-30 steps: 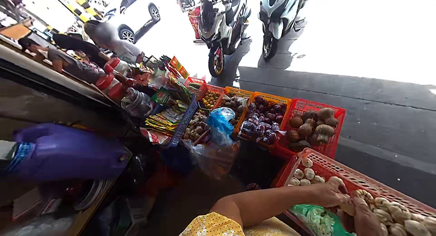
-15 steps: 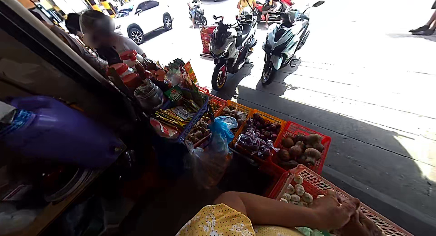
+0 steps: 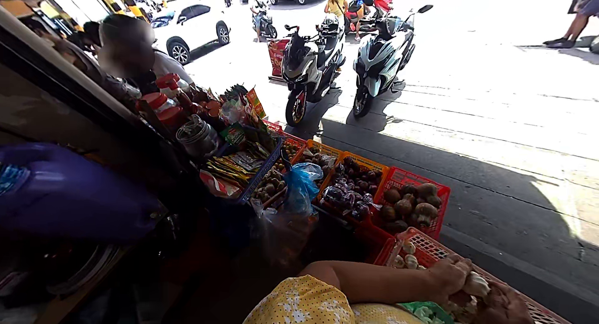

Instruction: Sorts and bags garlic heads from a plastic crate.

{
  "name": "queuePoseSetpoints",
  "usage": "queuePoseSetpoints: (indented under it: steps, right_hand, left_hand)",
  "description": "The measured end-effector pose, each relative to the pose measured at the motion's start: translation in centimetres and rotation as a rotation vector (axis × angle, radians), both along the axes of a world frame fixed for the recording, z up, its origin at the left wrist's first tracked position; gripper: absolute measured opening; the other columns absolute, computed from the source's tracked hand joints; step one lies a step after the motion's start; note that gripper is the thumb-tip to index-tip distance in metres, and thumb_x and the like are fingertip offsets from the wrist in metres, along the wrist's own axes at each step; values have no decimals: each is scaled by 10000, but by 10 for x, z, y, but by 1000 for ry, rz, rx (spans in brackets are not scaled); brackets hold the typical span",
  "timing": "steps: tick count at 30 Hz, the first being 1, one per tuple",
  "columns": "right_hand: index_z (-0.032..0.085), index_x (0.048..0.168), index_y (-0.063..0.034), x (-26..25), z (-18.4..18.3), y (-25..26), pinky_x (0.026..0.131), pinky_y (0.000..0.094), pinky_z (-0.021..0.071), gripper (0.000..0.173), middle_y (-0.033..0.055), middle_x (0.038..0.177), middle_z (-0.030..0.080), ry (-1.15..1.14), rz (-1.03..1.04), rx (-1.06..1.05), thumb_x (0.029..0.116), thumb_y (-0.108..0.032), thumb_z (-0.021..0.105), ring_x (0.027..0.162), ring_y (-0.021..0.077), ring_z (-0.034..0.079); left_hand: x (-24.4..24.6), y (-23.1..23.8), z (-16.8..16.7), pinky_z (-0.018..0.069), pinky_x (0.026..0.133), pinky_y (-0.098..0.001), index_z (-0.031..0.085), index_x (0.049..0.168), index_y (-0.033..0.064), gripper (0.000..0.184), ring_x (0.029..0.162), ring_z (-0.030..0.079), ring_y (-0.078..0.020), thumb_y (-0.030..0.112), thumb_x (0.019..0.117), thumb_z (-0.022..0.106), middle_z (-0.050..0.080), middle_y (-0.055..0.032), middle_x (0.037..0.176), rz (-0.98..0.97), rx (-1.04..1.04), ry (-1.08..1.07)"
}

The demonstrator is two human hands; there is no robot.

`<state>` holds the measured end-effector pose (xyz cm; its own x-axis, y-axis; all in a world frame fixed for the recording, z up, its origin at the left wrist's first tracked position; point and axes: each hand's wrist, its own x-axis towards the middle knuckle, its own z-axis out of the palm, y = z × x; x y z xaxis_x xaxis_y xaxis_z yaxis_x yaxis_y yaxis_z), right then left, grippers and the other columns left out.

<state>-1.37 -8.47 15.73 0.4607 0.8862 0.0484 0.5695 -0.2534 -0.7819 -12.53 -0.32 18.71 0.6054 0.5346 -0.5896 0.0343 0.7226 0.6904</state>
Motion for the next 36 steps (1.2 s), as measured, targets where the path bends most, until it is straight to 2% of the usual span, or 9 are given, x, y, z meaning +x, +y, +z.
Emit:
queuePoseSetpoints:
  steps: [3, 8, 11, 13, 20, 25, 29, 32, 36]
  right_hand:
    - [500, 1278, 103, -3, -4, -3, 513, 215, 471, 383, 14, 799, 525, 307, -47, 64, 1097, -152, 278, 534, 9, 481]
    - [545, 1120, -83, -26, 0, 3, 491, 182, 533, 496, -102, 689, 658, 637, -197, -45, 1130, -392, 157, 520, -21, 610]
    - [541, 1360, 35, -19, -7, 4, 862, 274, 550, 578, 72, 1090, 668, 421, -154, -141, 1129, -399, 236, 920, 43, 651]
    - [588, 1296, 84, -16, -1, 6, 978, 388, 500, 654, 194, 1135, 669, 187, -116, -220, 1116, -440, 239, 1038, 153, 640]
    - [681, 997, 92, -17, 9, 18, 869, 356, 503, 525, 135, 898, 668, 98, -106, -192, 1089, -292, 334, 869, 98, 621]
    - [654, 1181, 143, -12, 6, 18, 1065, 497, 432, 491, 325, 1171, 657, 14, -81, -162, 1067, -251, 385, 1169, 335, 617]
    - [649, 1114, 153, -21, 18, 18, 937, 583, 467, 516, 336, 1015, 656, -11, -96, -171, 1102, -256, 335, 1001, 387, 649]
    - [601, 1256, 159, -24, 18, 13, 1016, 679, 414, 471, 414, 1144, 638, -109, -67, -158, 1114, -216, 353, 1143, 547, 619]
    - [542, 1292, 121, -15, 1, 4, 936, 634, 486, 412, 347, 1190, 618, -71, 41, 1, 1041, -156, 369, 1075, 476, 634]
  left_hand:
    - [1, 5, -1, 468, 549, -314, 405, 1427, 168, 386, 647, 525, -173, 394, 1133, 297, 539, -119, 970, 44, -4, -49]
    - [2, -6, -7, 536, 863, -439, 390, 1454, 44, 403, 990, 612, -257, 278, 1144, 282, 551, -212, 1238, -24, 131, -90]
    - [-1, -5, -11, 428, 1088, -516, 492, 1396, -88, 408, 1282, 533, -400, 172, 1127, 329, 507, -329, 1383, -163, 479, 24]
    - [-5, -2, -12, 409, 1110, -550, 540, 1369, -101, 394, 1290, 550, -433, 139, 1115, 360, 571, -334, 1342, -270, 681, 94]
    - [-9, -7, -8, 445, 1068, -522, 441, 1391, -111, 419, 1243, 576, -404, 181, 1131, 290, 566, -332, 1315, -183, 478, 67]
    - [-8, -7, -2, 487, 975, -509, 370, 1483, -24, 540, 1198, 574, -358, 363, 1139, 216, 513, -289, 1381, -145, 255, -6]
    - [-9, -1, 5, 503, 740, -440, 378, 1448, 58, 522, 880, 581, -280, 455, 1112, 350, 562, -215, 1140, -199, 168, 36]
    - [-8, 3, 3, 479, 699, -386, 404, 1425, 72, 477, 824, 541, -221, 426, 1105, 402, 548, -159, 1071, -166, 94, 27]
    - [-7, 8, 4, 449, 679, -346, 470, 1373, 72, 437, 791, 507, -191, 399, 1125, 323, 530, -118, 1023, -54, 8, 57]
